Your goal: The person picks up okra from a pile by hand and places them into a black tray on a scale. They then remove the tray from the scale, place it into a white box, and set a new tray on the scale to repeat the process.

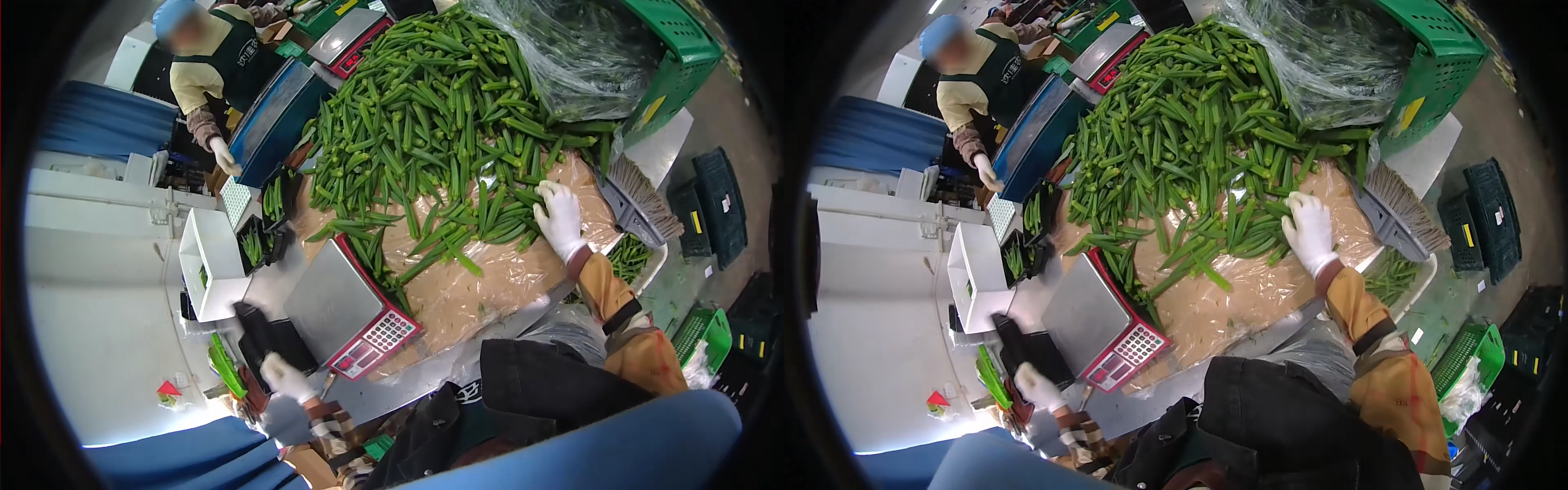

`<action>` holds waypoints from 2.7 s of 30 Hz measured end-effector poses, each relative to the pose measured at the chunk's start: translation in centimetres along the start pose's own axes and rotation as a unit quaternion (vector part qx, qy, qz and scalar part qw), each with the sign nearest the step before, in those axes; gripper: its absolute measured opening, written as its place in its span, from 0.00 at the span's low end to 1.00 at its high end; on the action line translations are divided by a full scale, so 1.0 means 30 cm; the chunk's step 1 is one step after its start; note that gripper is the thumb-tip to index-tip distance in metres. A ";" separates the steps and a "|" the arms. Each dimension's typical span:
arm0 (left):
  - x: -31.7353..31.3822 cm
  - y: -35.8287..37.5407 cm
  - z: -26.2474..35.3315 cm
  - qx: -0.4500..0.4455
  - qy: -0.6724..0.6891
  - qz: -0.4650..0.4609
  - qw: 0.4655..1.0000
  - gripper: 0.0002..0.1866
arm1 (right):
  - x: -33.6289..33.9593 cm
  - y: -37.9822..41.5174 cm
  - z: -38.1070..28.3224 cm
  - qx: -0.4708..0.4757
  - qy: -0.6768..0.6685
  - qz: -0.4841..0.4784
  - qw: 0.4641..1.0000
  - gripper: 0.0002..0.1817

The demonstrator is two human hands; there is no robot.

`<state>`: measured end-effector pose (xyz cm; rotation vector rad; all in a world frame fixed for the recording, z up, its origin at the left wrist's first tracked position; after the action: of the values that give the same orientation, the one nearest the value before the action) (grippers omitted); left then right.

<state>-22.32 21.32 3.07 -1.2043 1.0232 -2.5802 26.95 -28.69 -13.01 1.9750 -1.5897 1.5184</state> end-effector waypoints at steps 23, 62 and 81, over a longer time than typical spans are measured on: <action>-0.920 0.887 0.990 -0.141 -0.126 -0.405 0.894 0.32 | -0.142 0.238 -0.007 -0.018 0.059 -0.182 0.981 0.27; -0.874 0.655 0.677 -0.078 -0.021 -0.409 0.909 0.22 | -0.193 -0.165 -0.203 0.107 -0.093 -0.338 0.931 0.30; -0.652 0.787 0.824 0.299 0.453 -0.590 0.597 0.24 | -0.352 0.222 -0.690 -0.339 -0.731 -0.293 0.515 0.16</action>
<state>4.62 -2.66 -12.77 -0.1611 -1.2663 -3.9937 10.56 -10.97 -14.57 2.5926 -0.9912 -1.3285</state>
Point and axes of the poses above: each hand's wrist, its own y-axis away from the middle knuckle, its own x-axis out of the back of the hand, z = x × y, the point moved 10 cm from there along -y, towards the middle knuckle, and after that the axes turned 7 degrees about x, right-handed, at the moved point
